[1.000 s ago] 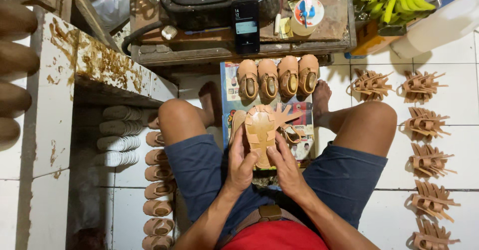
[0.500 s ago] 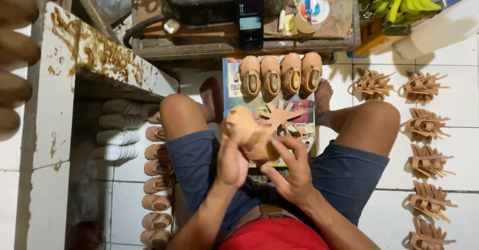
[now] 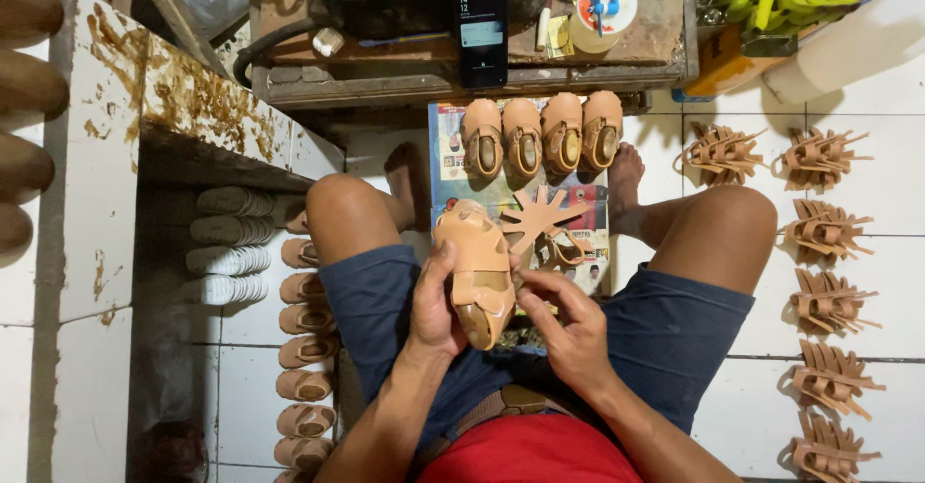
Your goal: The person sits on the floor and assembles sandals by attaching straps to soles. They pick up a sole, align a pre-cut strap piece, and press it into place, repeating the process for multiple units.
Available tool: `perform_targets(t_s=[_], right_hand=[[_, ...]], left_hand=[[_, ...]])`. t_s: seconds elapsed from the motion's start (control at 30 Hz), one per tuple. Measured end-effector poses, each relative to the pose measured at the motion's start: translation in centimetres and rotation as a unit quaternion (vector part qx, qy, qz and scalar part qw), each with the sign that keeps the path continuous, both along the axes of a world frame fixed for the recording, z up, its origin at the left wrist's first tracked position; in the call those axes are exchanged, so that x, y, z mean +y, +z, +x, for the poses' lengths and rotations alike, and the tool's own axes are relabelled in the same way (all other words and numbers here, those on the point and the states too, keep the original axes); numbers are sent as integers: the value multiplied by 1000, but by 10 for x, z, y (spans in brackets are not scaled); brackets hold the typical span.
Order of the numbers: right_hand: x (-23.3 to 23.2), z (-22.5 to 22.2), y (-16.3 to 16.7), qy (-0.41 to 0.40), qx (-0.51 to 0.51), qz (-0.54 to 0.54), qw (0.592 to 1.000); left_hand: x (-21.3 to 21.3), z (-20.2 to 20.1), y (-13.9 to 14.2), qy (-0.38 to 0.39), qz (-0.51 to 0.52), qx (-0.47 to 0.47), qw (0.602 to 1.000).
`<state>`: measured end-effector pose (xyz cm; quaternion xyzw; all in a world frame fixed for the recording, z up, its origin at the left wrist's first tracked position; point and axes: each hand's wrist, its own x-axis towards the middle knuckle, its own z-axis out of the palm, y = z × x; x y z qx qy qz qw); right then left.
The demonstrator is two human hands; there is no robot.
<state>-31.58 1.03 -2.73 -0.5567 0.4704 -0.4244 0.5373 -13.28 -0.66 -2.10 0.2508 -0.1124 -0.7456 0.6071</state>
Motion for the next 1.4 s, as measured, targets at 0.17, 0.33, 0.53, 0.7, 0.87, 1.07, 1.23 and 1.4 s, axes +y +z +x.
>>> perform_targets(t_s=[0.17,0.33,0.53,0.7,0.87,1.07,1.23,1.4], right_hand=[[2,0,-5,42,12,91,995],[5,1,-14,94,-181,129,970],[3,-7,-29,87,-218,193,953],[1,-12,-38,99,-289,201,931],[4,-8,-35,104,-242,179,948],[3,-5,-26,121,-245,171,947],[2,-4,-22,122,-225,162,953],[0,-1,-14,106,-190,131,967]], left_hand=[[-2,0,4,18,27,-7,999],[-4,-6,11,32,26,-48,998],[-7,-4,14,-1,-21,-17,1000],[-11,0,12,-14,-22,-36,999],[-13,5,11,-29,-46,-44,998],[-12,7,9,-34,-56,-57,996],[-12,9,7,-54,-77,-42,995],[-11,3,4,-17,-63,-106,992]])
